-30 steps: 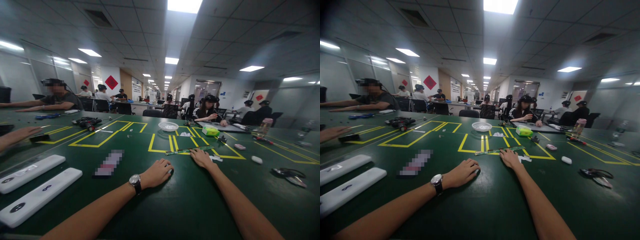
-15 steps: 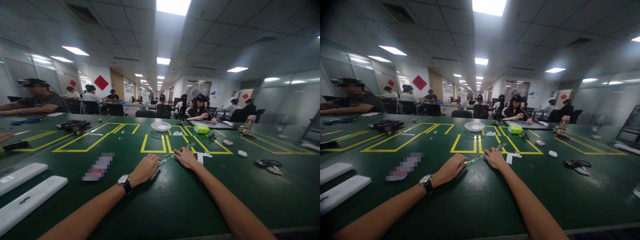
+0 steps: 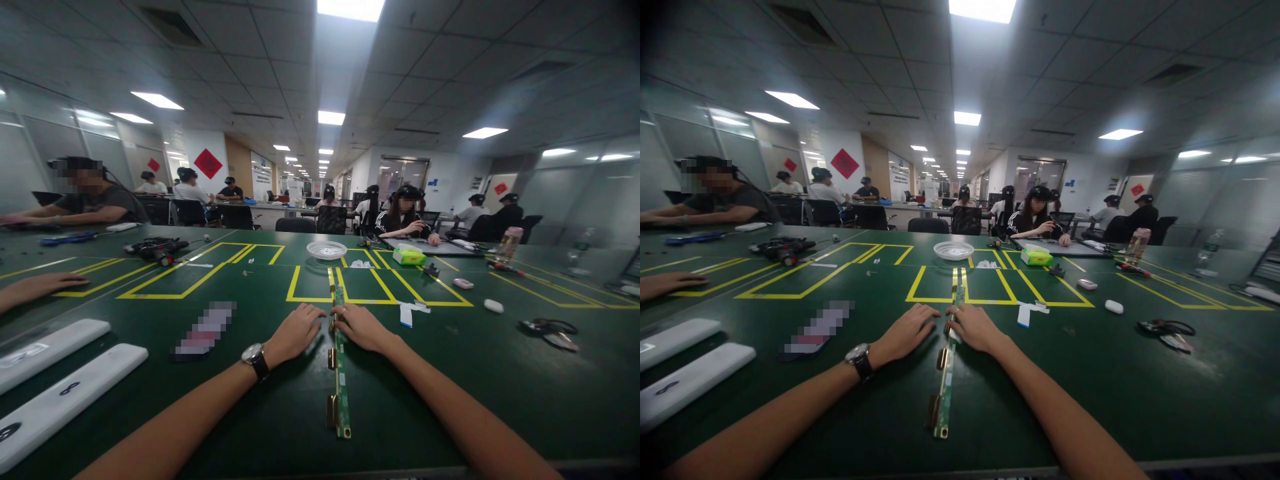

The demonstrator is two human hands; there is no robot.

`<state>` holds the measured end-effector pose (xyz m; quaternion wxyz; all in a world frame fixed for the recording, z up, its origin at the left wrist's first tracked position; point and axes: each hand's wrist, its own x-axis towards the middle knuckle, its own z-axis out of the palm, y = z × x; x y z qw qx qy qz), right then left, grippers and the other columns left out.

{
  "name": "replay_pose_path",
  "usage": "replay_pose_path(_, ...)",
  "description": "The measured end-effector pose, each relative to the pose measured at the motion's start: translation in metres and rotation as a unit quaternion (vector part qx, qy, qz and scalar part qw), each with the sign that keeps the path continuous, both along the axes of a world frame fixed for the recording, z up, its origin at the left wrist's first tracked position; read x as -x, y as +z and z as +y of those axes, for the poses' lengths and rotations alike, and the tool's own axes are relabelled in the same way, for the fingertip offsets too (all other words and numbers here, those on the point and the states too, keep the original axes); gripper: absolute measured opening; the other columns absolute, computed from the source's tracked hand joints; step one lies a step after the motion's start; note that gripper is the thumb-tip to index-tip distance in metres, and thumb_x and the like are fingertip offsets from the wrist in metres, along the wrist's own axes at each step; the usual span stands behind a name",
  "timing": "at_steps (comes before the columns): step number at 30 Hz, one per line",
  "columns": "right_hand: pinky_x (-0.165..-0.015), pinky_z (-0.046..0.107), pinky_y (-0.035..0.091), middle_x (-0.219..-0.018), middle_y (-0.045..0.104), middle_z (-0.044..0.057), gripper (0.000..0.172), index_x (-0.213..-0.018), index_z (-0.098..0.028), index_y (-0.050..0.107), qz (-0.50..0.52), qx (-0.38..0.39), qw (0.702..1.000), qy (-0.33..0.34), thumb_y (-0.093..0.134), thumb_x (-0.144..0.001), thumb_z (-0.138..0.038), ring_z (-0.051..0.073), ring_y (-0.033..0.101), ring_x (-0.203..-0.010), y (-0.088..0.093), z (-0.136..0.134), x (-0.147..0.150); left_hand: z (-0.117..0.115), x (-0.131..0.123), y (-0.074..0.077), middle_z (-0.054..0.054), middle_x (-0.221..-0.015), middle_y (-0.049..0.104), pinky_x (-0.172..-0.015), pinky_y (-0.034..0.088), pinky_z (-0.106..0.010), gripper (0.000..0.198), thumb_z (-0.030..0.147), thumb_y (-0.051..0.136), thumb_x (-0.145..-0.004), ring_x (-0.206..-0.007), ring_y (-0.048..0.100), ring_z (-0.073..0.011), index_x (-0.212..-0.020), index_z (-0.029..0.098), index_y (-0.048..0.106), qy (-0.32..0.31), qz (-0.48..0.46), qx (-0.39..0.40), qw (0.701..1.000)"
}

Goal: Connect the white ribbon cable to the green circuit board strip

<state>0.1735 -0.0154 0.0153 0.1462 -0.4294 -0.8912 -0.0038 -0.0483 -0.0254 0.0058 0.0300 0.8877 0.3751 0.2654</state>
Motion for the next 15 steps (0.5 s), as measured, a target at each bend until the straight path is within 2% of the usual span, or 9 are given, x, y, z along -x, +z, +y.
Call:
replay_pose_path(5, -0.091, 0.036, 0.037, -0.119, 0.055, 0.011, 0.041, -0.122, -0.022, 0.054, 0.012, -0.017, 0.994, -0.103, 0.049, -0.091, -0.047, 0.025, 0.049, -0.112, -0.011, 0.004, 0.006, 0.0, 0.0, -0.001, -0.008, -0.11, 0.061, -0.093, 0.043, -0.037, 0.027, 0.025, 0.04, -0.095, -0.105, 0.053, -0.0219, -0.115, 0.019, 0.057, -0.002, -0.001, 0.0, 1.0)
replay_pose_path(10, -0.092, 0.039, 0.036, -0.119, 0.054, 0.012, 0.045, -0.124, -0.021, 0.055, -0.004, -0.004, 0.995, -0.104, 0.046, -0.091, -0.051, 0.026, 0.047, -0.113, -0.015, 0.005, 0.004, 0.002, 0.001, 0.004, -0.007, -0.109, 0.063, -0.093, 0.044, -0.038, 0.024, 0.023, 0.043, -0.094, -0.104, 0.055, -0.0215, -0.112, 0.018, 0.058, -0.007, -0.042, -0.014, 0.999)
replay_pose_path(13, -0.091, 0.038, 0.036, -0.118, 0.054, 0.012, 0.044, -0.12, -0.021, 0.057, -0.004, -0.004, 0.995, -0.105, 0.045, -0.091, -0.052, 0.026, 0.048, -0.111, -0.014, 0.004, 0.004, 0.003, 0.006, 0.022, -0.007, -0.104, 0.065, -0.09, 0.046, -0.037, 0.022, 0.023, 0.045, -0.094, -0.098, 0.057, -0.02, -0.109, 0.018, 0.059, -0.011, -0.098, -0.037, 0.994)
replay_pose_path(15, -0.089, 0.038, 0.037, -0.118, 0.054, 0.012, 0.044, -0.118, -0.021, 0.058, -0.002, -0.004, 0.994, -0.108, 0.046, -0.09, -0.052, 0.026, 0.048, -0.11, -0.015, 0.004, 0.003, 0.0, 0.013, 0.046, -0.006, -0.1, 0.065, -0.087, 0.047, -0.035, 0.02, 0.025, 0.045, -0.095, -0.095, 0.058, -0.0187, -0.106, 0.019, 0.06, -0.007, -0.164, -0.071, 0.984)
